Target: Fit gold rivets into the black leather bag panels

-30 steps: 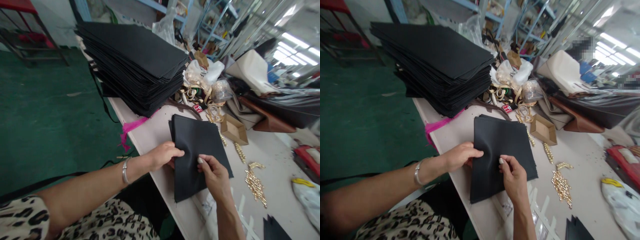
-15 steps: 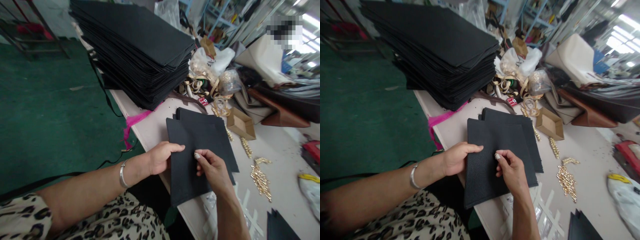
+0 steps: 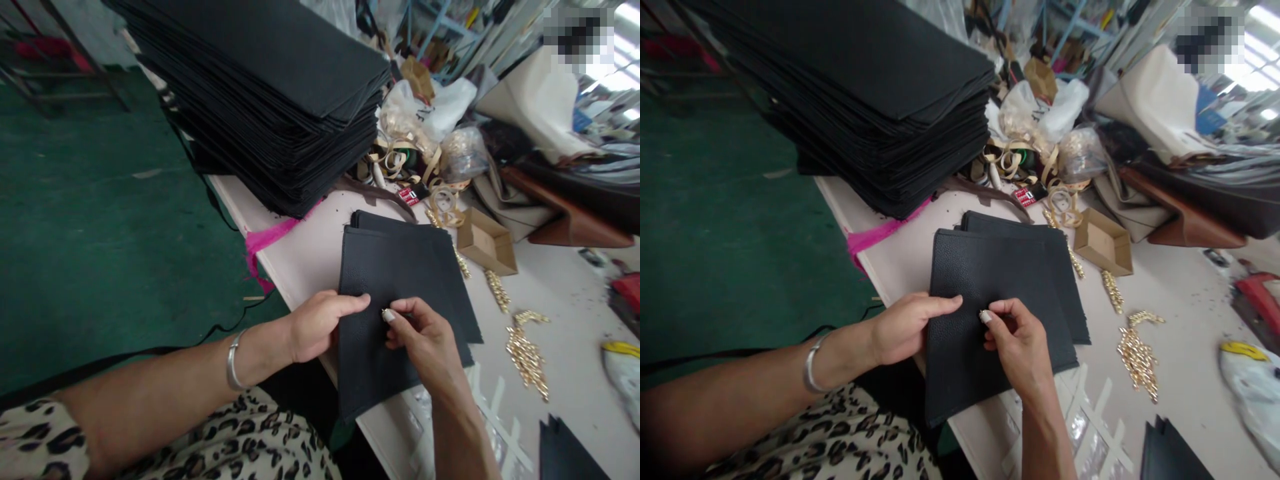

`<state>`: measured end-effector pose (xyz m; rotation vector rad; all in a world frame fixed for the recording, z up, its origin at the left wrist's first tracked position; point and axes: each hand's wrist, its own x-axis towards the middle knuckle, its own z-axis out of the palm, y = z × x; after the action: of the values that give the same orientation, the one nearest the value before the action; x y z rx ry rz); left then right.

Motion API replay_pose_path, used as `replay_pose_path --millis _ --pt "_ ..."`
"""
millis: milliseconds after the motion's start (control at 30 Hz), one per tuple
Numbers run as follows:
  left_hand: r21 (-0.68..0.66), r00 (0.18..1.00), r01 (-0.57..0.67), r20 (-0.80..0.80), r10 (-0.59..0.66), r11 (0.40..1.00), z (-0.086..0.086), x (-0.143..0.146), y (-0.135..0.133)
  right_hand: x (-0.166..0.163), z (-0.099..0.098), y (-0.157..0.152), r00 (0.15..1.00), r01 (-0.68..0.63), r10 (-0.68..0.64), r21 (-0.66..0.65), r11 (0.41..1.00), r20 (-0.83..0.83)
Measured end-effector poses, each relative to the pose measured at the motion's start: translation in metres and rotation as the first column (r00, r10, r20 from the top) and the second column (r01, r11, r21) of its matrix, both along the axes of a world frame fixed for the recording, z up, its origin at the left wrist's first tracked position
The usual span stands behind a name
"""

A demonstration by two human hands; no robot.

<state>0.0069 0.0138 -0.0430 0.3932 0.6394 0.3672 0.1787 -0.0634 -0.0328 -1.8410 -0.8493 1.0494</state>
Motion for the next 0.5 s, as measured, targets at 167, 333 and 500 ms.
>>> replay_pose_path --millis 167,333,500 --pt "0.241 0.996 0.076 0.029 -0.086 0.968 0.003 -0.005 -0.013 -0.006 0.003 -0.007 1.000 -0.021 0.021 0.072 0.997 -0.008" --pt "0.511 0.980 0.200 -0.083 -0.183 0.836 0.014 -0.005 -0.019 -0.010 0.002 -0.019 0.997 0.018 -0.031 0.168 0.986 0.075" --pt "0.868 0.962 0.267 -0.212 -0.174 0.418 0.037 -0.005 -0.035 0.000 0.010 -0.033 0.987 0.087 -0.113 0.213 0.973 0.113"
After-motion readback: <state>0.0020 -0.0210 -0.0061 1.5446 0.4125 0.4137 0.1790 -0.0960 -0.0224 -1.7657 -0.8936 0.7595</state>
